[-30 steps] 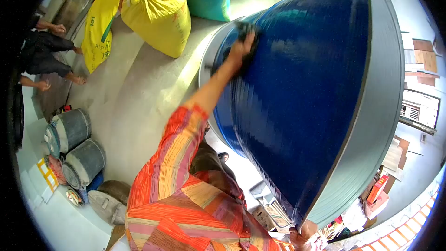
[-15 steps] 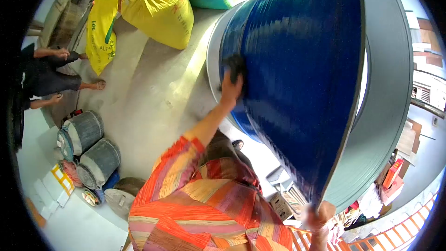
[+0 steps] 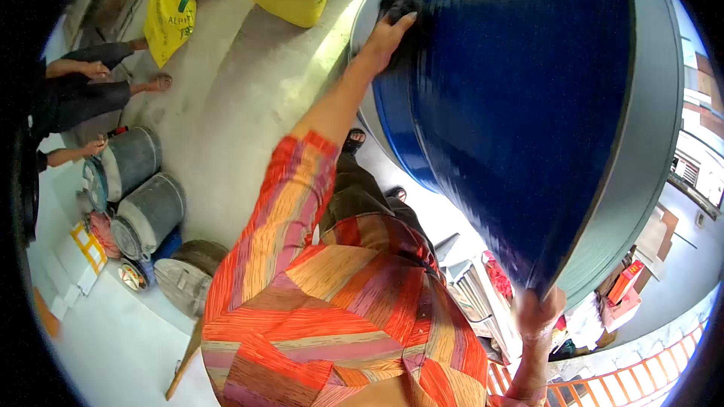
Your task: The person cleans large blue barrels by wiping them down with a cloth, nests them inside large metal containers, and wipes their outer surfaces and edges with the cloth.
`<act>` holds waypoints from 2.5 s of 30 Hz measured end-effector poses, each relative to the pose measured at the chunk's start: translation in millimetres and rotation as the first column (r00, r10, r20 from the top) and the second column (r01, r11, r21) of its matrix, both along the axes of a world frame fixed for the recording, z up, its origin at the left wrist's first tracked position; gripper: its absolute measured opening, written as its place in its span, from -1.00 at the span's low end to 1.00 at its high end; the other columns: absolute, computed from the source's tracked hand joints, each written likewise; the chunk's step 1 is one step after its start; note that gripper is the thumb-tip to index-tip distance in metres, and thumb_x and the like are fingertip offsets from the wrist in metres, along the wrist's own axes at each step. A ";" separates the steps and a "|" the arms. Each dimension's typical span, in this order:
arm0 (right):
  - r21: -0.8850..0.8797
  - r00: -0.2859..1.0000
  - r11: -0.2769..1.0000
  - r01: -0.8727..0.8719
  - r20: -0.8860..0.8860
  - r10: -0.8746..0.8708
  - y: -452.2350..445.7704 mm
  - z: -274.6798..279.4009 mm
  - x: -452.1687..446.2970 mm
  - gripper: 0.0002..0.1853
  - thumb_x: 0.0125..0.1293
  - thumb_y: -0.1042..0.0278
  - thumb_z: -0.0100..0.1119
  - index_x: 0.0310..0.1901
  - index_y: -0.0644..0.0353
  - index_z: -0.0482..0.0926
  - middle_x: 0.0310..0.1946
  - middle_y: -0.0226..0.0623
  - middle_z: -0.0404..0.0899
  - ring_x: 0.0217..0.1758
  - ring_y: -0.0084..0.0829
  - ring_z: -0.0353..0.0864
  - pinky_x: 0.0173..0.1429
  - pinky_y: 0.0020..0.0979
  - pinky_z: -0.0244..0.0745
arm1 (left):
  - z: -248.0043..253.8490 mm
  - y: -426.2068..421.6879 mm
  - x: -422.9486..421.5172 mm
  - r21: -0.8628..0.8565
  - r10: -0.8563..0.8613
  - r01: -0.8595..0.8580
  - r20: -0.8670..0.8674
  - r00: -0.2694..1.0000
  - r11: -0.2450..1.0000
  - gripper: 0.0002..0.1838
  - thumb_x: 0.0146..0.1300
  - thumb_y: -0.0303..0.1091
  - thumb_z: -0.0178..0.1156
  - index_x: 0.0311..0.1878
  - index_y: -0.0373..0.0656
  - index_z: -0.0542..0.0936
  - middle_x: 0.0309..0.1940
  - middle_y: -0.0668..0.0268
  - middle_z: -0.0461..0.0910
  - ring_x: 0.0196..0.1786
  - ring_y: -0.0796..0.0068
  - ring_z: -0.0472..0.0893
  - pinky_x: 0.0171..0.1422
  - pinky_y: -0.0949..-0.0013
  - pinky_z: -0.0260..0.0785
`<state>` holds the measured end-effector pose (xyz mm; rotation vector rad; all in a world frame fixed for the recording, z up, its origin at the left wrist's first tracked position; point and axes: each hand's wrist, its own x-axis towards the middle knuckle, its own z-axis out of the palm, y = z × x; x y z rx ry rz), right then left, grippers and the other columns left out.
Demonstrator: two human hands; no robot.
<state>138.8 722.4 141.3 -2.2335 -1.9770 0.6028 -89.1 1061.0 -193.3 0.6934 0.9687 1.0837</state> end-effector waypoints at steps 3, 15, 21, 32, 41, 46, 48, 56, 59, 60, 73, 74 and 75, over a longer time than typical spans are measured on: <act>-0.049 0.998 0.997 -0.065 0.002 0.065 -2.4 1.1 13.5 -0.63 0.38 0.09 -0.09 -0.20 0.31 0.46 -0.51 -0.08 0.44 -0.46 -0.13 0.44 -0.33 -0.20 0.27 | 15.1 -8.4 27.7 0.049 0.125 -0.115 -0.425 0.896 0.992 -0.57 0.27 -0.08 0.12 -0.01 -0.28 0.52 -0.21 0.02 0.60 -0.11 0.12 0.57 0.00 0.17 0.38; 0.068 0.932 0.954 -0.291 -0.205 0.299 17.4 -11.7 23.2 -0.54 0.48 0.22 -0.22 0.25 0.39 0.25 -0.06 -0.06 0.47 0.00 -0.35 0.47 0.09 -0.40 0.36 | -55.8 -416.8 232.4 -0.083 0.461 -0.506 -0.308 0.832 0.858 -0.27 0.35 -0.03 -0.02 0.32 -0.47 0.06 0.24 -0.15 0.14 0.32 -0.04 0.17 0.42 0.21 -0.02; 0.094 0.921 0.971 -0.221 -0.307 0.240 22.1 -23.5 14.8 -0.45 0.44 -0.01 -0.12 0.26 0.29 0.33 0.09 -0.14 0.47 0.24 -0.38 0.39 0.31 -0.42 0.24 | -23.8 -376.7 161.0 0.133 0.635 -0.621 -0.148 0.758 0.772 -0.57 0.25 -0.27 0.14 0.10 -0.31 0.37 -0.09 0.04 0.54 0.01 0.07 0.54 0.14 0.25 0.34; 0.148 0.932 0.969 -0.200 -0.276 0.234 20.0 -23.9 14.7 -0.53 0.47 0.05 -0.18 0.19 0.27 0.37 -0.19 -0.19 0.55 -0.23 -0.55 0.58 -0.13 -0.54 0.49 | -56.4 -292.4 133.9 0.320 0.640 -0.564 -0.512 0.573 0.761 -0.56 0.21 -0.42 0.09 0.18 -0.27 0.38 -0.03 -0.16 0.46 0.05 -0.19 0.44 0.15 0.08 0.30; 0.220 0.918 0.941 -0.255 -0.250 0.307 16.2 -27.7 11.2 -0.54 0.47 0.07 -0.20 0.18 0.29 0.35 -0.24 -0.18 0.55 -0.26 -0.54 0.59 -0.18 -0.54 0.50 | -78.9 -417.5 207.2 0.082 0.457 -0.471 -0.429 0.779 0.878 -0.63 0.28 -0.31 0.14 0.07 -0.30 0.37 -0.13 -0.06 0.43 -0.07 -0.04 0.47 0.01 0.10 0.32; 0.115 0.940 0.975 -0.190 -0.265 0.214 20.1 -19.3 19.4 -0.49 0.45 0.03 -0.18 0.21 0.30 0.31 -0.21 -0.15 0.56 -0.32 -0.48 0.63 -0.22 -0.49 0.56 | -63.7 -256.4 105.1 0.310 0.699 -0.627 -0.359 0.619 0.714 -0.38 0.17 -0.22 0.25 0.21 -0.35 0.29 0.16 -0.11 0.33 0.19 -0.04 0.38 0.27 0.19 0.22; 0.109 0.944 0.966 -0.235 -0.211 0.254 21.9 -19.2 32.8 -0.42 0.42 -0.06 -0.17 0.23 0.29 0.27 -0.18 -0.11 0.56 -0.33 -0.42 0.66 -0.23 -0.47 0.59 | -48.9 -209.1 76.0 0.245 0.622 -0.573 -0.356 0.698 0.782 -0.33 0.15 -0.10 0.27 0.20 -0.37 0.34 0.22 -0.14 0.31 0.25 -0.07 0.34 0.30 0.16 0.20; -0.050 0.835 0.878 -0.475 -0.339 0.433 -66.1 -24.1 157.6 -0.05 0.18 -0.36 -0.01 0.34 0.33 0.11 0.25 0.11 0.25 0.30 -0.09 0.32 0.25 -0.12 0.34 | -68.7 -357.2 196.9 0.217 0.693 -0.665 -0.353 0.629 0.714 -0.37 0.32 -0.04 0.01 0.27 -0.37 0.27 0.29 -0.13 0.23 0.35 -0.05 0.21 0.46 0.17 -0.03; -0.331 0.838 0.793 -0.512 -0.397 0.375 -121.4 -17.9 235.3 -0.13 0.31 -0.20 -0.05 0.33 0.49 0.05 0.24 0.21 0.22 0.30 -0.06 0.28 0.33 -0.23 0.20 | -109.2 -474.4 332.8 0.170 0.647 -0.666 -0.495 0.580 0.727 -0.44 0.32 -0.22 0.01 0.27 -0.40 0.23 0.32 -0.17 0.09 0.34 -0.13 0.16 0.46 0.16 -0.06; -0.271 0.756 0.729 -0.628 -0.431 0.492 -121.4 -32.3 240.6 -0.23 0.36 -0.10 -0.10 0.30 0.50 0.08 0.17 0.17 0.29 0.22 -0.10 0.35 0.26 -0.27 0.27 | -121.6 -503.5 374.5 0.144 0.627 -0.653 -0.489 0.606 0.744 -0.45 0.31 -0.26 0.03 0.27 -0.39 0.22 0.30 -0.15 0.11 0.33 -0.14 0.18 0.43 0.16 -0.01; 0.020 0.660 0.668 -0.744 -0.138 0.739 -142.9 -36.6 297.1 -0.03 0.12 -0.42 0.02 0.38 0.16 0.07 0.29 0.08 0.19 0.35 -0.04 0.25 0.30 0.01 0.22 | -51.7 -447.8 260.4 0.270 0.840 -0.818 -0.367 0.399 0.507 -0.46 0.15 -0.17 0.25 0.09 -0.33 0.40 -0.05 -0.10 0.51 0.00 -0.05 0.53 0.07 0.18 0.38; 0.001 0.688 0.694 -0.720 -0.125 0.714 -148.9 -40.5 310.9 -0.04 0.13 -0.39 0.03 0.39 0.17 0.05 0.28 0.07 0.21 0.34 -0.02 0.25 0.31 -0.01 0.20 | -57.8 -422.0 234.7 0.372 0.808 -0.755 -0.482 0.339 0.539 -0.44 0.14 -0.14 0.24 0.10 -0.34 0.41 -0.03 -0.13 0.49 0.02 -0.09 0.50 0.10 0.14 0.37; -0.076 0.667 0.664 -0.744 -0.029 0.745 -155.9 -38.9 311.9 -0.17 0.25 -0.21 0.03 0.36 0.25 0.09 0.25 0.08 0.22 0.31 0.02 0.28 0.31 -0.09 0.22 | -53.9 -402.7 216.2 0.359 0.769 -0.735 -0.543 0.337 0.575 -0.44 0.13 -0.12 0.22 0.09 -0.35 0.43 -0.01 -0.13 0.47 0.04 -0.12 0.48 0.14 0.10 0.34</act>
